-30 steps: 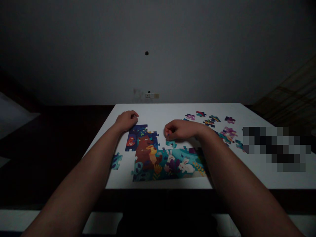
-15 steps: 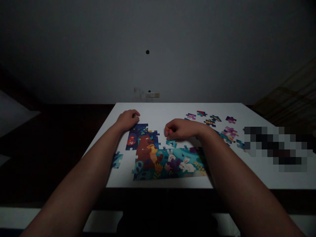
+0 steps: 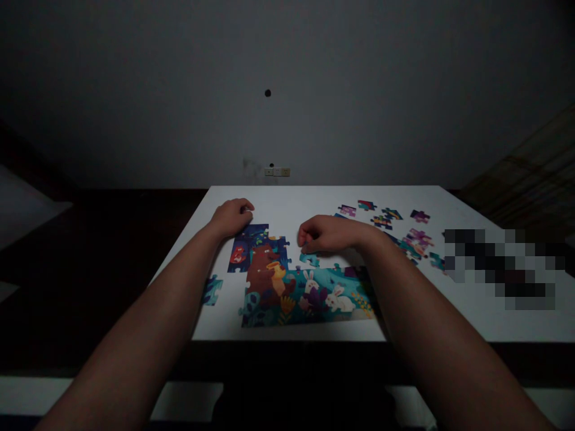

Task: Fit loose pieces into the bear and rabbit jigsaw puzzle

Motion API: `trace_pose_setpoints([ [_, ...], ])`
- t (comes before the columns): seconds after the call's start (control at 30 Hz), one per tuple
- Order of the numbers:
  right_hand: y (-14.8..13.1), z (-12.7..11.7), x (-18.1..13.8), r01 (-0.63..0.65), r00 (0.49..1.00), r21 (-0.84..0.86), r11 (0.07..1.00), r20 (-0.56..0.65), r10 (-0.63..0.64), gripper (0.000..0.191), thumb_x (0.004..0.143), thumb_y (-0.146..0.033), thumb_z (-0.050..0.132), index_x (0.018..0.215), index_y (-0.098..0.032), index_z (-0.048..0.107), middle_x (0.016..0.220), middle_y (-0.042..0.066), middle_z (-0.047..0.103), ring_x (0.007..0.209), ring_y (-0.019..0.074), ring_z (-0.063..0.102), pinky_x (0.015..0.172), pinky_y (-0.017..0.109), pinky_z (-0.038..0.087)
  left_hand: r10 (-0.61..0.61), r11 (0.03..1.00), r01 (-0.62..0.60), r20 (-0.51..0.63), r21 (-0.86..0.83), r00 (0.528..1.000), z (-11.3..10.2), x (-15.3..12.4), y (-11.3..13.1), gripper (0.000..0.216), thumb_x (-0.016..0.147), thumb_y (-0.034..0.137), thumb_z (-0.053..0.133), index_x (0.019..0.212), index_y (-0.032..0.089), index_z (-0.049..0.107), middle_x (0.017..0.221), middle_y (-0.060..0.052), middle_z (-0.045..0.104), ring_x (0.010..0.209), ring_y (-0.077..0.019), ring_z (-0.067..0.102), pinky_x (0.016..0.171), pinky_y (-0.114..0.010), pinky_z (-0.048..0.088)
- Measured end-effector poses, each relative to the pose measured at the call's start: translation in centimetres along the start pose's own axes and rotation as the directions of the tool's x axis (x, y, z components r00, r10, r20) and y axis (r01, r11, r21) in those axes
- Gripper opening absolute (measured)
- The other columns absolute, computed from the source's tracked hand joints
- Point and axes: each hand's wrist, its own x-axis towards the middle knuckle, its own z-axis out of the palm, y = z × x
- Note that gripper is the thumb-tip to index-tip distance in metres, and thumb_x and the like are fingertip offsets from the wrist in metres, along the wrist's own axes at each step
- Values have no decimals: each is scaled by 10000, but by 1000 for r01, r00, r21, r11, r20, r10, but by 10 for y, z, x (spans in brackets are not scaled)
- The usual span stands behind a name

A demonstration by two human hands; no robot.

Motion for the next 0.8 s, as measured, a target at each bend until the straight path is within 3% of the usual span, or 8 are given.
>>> trace_pose_setpoints([
  [0.37, 4, 0, 2, 10, 1000, 7, 1000, -3, -10, 252, 769, -314, 740, 988, -189, 723, 764, 7, 674, 650, 150, 550, 623, 301, 409, -1, 1000, 1, 10, -10, 1000, -1, -1, 2, 357, 834, 351, 620, 1130, 235, 783, 1027, -77, 791, 930, -260, 700, 821, -374, 516],
  [0.8, 7, 1, 3, 13, 1000, -5, 1000, -11, -14, 262, 775, -328, 740, 994, -183, 737, 781, 16, 693, 650, 152, 561, 621, 297, 407, 13, 1000, -13, 11, -8, 1000, -1, -1, 0, 360, 839, 345, 614, 1140, 232, 777, 1114, -91, 787, 974, -262, 700, 861, -384, 512],
])
